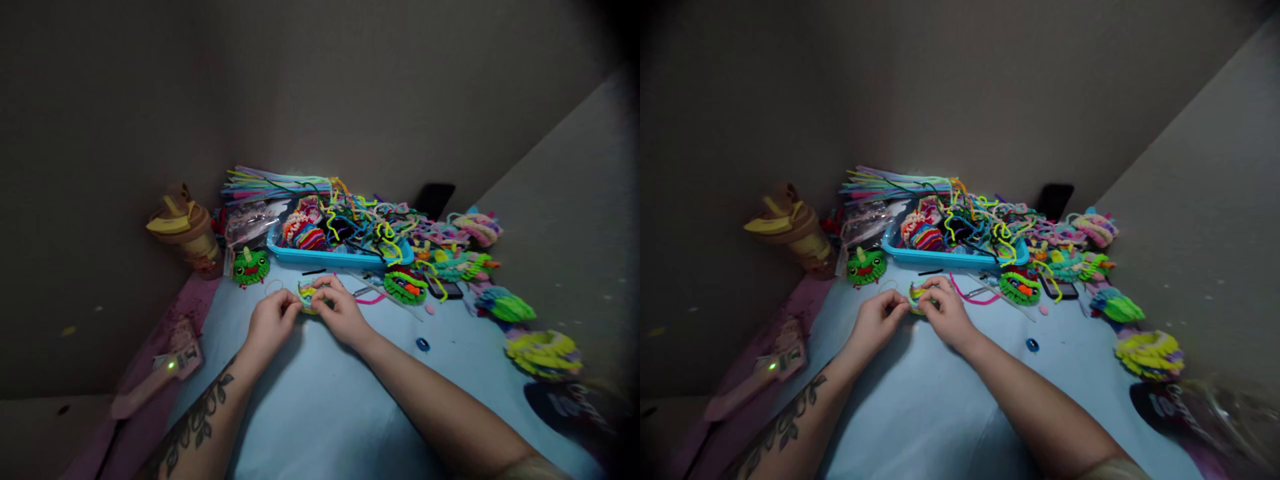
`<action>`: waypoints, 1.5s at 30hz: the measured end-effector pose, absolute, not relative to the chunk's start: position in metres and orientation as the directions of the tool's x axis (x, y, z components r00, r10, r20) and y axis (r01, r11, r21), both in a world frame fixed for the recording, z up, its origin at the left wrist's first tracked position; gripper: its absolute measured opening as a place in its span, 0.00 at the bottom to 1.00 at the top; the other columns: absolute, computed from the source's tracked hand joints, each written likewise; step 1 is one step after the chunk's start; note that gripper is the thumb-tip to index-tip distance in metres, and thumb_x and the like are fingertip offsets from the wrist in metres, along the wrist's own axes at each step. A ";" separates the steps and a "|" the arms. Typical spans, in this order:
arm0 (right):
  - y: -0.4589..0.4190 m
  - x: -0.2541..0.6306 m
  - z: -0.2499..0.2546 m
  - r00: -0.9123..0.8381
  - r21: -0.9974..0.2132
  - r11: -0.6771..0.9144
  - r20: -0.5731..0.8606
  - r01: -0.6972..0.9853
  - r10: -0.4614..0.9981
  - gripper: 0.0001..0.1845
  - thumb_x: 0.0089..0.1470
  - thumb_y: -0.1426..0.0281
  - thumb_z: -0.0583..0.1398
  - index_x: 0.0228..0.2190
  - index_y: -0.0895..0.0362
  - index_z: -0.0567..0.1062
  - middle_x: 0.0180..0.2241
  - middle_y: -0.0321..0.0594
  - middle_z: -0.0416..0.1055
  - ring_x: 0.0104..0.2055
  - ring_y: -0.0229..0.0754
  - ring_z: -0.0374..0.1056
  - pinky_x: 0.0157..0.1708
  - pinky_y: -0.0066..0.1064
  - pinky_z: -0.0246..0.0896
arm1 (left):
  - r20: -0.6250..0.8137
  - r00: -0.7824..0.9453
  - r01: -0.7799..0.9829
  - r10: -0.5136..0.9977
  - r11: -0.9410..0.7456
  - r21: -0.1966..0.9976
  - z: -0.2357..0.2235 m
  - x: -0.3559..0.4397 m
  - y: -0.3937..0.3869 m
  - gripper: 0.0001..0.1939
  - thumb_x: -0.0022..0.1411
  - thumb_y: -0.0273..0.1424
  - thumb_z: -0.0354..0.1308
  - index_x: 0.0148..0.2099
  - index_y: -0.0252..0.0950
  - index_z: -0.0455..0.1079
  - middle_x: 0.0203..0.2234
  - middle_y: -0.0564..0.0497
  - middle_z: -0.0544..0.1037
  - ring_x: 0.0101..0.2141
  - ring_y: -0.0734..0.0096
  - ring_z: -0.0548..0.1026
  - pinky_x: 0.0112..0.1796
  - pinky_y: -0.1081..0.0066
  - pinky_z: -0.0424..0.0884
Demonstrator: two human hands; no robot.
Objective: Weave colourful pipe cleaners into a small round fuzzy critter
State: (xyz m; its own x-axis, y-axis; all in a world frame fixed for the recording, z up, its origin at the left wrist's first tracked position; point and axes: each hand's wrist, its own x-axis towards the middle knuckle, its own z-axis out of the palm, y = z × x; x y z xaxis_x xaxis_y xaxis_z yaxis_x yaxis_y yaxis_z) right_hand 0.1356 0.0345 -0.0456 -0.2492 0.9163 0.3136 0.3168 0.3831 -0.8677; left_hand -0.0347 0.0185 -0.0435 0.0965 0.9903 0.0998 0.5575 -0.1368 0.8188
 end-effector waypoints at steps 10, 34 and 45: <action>0.042 0.146 -0.045 -0.306 -0.955 0.245 0.186 0.166 0.934 0.11 0.51 0.64 0.59 0.23 0.57 0.72 0.43 0.43 0.62 0.48 0.45 0.62 0.52 0.40 0.51 | 0.023 0.039 0.311 0.999 -0.033 0.950 -0.033 -0.037 0.022 0.11 0.53 0.35 0.58 0.37 0.34 0.71 0.22 0.54 0.69 0.24 0.73 0.66 0.26 0.74 0.59; 0.043 0.145 -0.054 -0.170 -0.935 0.350 0.356 -0.060 0.919 0.13 0.52 0.65 0.62 0.41 0.51 0.71 0.41 0.40 0.70 0.45 0.42 0.67 0.48 0.37 0.61 | -0.283 0.203 -0.124 0.937 0.312 0.942 -0.031 -0.050 0.029 0.20 0.47 0.45 0.64 0.28 0.33 0.64 0.17 0.59 0.57 0.18 0.82 0.48 0.20 0.75 0.41; 0.044 0.147 -0.050 -0.175 -0.905 0.409 0.387 0.119 0.906 0.08 0.47 0.69 0.65 0.33 0.53 0.78 0.35 0.40 0.75 0.41 0.43 0.69 0.47 0.38 0.62 | -0.278 0.164 -0.171 0.946 0.305 0.937 -0.032 -0.048 0.029 0.18 0.48 0.42 0.63 0.28 0.33 0.64 0.19 0.57 0.61 0.20 0.80 0.55 0.20 0.76 0.49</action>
State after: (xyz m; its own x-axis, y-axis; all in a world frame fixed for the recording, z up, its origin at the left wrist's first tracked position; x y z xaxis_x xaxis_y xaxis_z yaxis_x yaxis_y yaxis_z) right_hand 0.1466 0.0437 -0.0499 -0.1747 0.9055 0.3866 0.1195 0.4093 -0.9046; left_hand -0.0479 0.0295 -0.0317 0.1642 0.9463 -0.2783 -0.1710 0.3052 0.9368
